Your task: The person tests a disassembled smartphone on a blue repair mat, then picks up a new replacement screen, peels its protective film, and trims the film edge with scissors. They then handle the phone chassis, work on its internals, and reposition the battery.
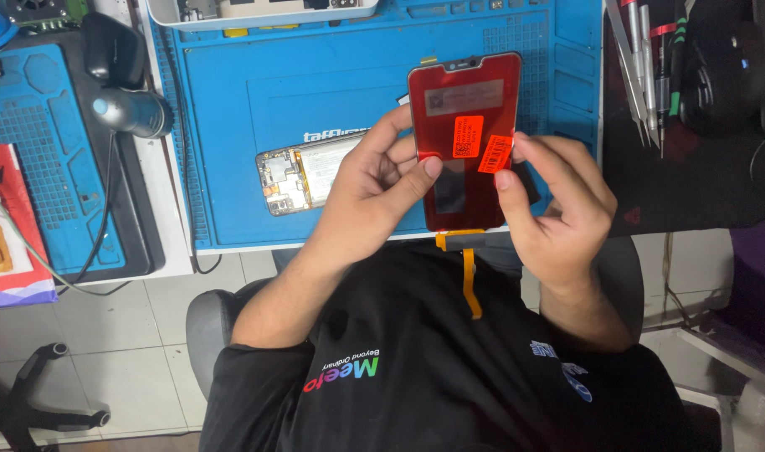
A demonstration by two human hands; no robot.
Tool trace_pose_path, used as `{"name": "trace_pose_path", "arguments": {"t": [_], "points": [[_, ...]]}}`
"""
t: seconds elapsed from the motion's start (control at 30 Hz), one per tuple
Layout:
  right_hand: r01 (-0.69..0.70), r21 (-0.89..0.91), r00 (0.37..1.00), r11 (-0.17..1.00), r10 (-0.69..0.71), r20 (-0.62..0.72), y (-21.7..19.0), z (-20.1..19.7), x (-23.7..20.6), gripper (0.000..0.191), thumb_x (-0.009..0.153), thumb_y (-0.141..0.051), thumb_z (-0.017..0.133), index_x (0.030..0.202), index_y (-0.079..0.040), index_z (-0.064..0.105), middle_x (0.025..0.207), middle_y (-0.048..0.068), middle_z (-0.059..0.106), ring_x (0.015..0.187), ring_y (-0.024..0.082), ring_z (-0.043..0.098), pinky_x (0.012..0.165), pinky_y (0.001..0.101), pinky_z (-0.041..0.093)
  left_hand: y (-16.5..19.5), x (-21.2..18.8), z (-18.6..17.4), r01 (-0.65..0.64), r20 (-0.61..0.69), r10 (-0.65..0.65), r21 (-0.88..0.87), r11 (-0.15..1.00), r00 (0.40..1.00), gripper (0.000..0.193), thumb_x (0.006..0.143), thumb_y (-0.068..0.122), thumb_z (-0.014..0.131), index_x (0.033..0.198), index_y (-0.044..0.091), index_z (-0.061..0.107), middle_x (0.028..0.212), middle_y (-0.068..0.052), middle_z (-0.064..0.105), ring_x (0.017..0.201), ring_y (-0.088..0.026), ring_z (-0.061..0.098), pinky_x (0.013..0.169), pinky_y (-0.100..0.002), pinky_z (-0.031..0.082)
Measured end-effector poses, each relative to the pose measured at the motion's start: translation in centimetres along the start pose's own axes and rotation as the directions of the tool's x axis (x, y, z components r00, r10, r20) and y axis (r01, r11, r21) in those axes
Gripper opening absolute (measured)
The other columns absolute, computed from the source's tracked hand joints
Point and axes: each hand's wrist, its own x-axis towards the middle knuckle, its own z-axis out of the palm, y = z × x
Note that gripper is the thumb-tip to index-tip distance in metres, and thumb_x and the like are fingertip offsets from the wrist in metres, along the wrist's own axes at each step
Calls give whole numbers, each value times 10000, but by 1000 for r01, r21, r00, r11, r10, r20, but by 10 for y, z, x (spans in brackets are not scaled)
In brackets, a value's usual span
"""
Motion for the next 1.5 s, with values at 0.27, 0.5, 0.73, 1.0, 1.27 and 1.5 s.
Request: {"name": "trace_pose_path", "arguments": {"t": [0.27, 0.5, 0.73, 1.0, 1.27, 1.5], "points": [[-9, 83, 1000, 997, 12, -28, 7, 6, -4, 295, 992, 109, 771, 1265, 82, 662, 1176, 183, 674, 1060, 222, 697, 897, 285, 578, -2, -1, -2, -1, -23, 1, -20, 1000, 1000, 541, 1129, -18, 553, 1620, 2, 328, 1354, -133, 672, 1294, -152, 624, 1179, -308, 487], [-187, 402, 982, 897, 179, 56, 16, 4, -8, 379, 1088, 71, 638, 1448, 74, 519, 1244, 174, 657, 1142, 196, 664, 1027, 267, 521, 1, 3, -2, 2, -19, -3, -97, 995, 1000, 541, 1129, -5, 539, 1612, 15, 297, 1374, -134, 681, 1311, -168, 653, 1140, -346, 559], [-340, 555, 940, 759, 268, 210, 18, -4, -12, 425, 1130, 67, 619, 1513, 64, 435, 1232, 132, 649, 1106, 154, 683, 987, 231, 556, 3, 8, -14, -102, -15, 101, -91, 991, 995, 441, 1215, -4, 488, 1599, 23, 274, 1409, -130, 662, 1292, -161, 632, 1142, -313, 513], [-280, 558, 959, 781, 251, 129, 21, -3, -17, 399, 1144, 74, 646, 1494, 43, 457, 1261, 146, 661, 1094, 155, 692, 967, 242, 577, 0, 7, -12, -117, 27, 119, -72, 991, 993, 477, 1225, -21, 482, 1633, 37, 243, 1460, -126, 625, 1343, -155, 577, 1201, -308, 488], [-327, 535, 945, 779, 265, 191, 31, -17, -22, 438, 1148, 42, 618, 1534, 41, 409, 1323, 190, 637, 1094, 172, 697, 973, 264, 585, -17, 15, -15, -87, 11, 87, -32, 996, 996, 494, 1190, -52, 494, 1620, 29, 264, 1456, -128, 620, 1364, -161, 606, 1183, -311, 511], [-311, 475, 950, 823, 252, 185, 32, -26, -22, 403, 1115, 70, 609, 1482, 83, 445, 1277, 200, 645, 1043, 171, 702, 937, 268, 593, -17, 16, -13, -62, 21, 64, -55, 997, 998, 490, 1173, -56, 504, 1603, 23, 283, 1447, -127, 627, 1340, -161, 621, 1164, -309, 515]]}}
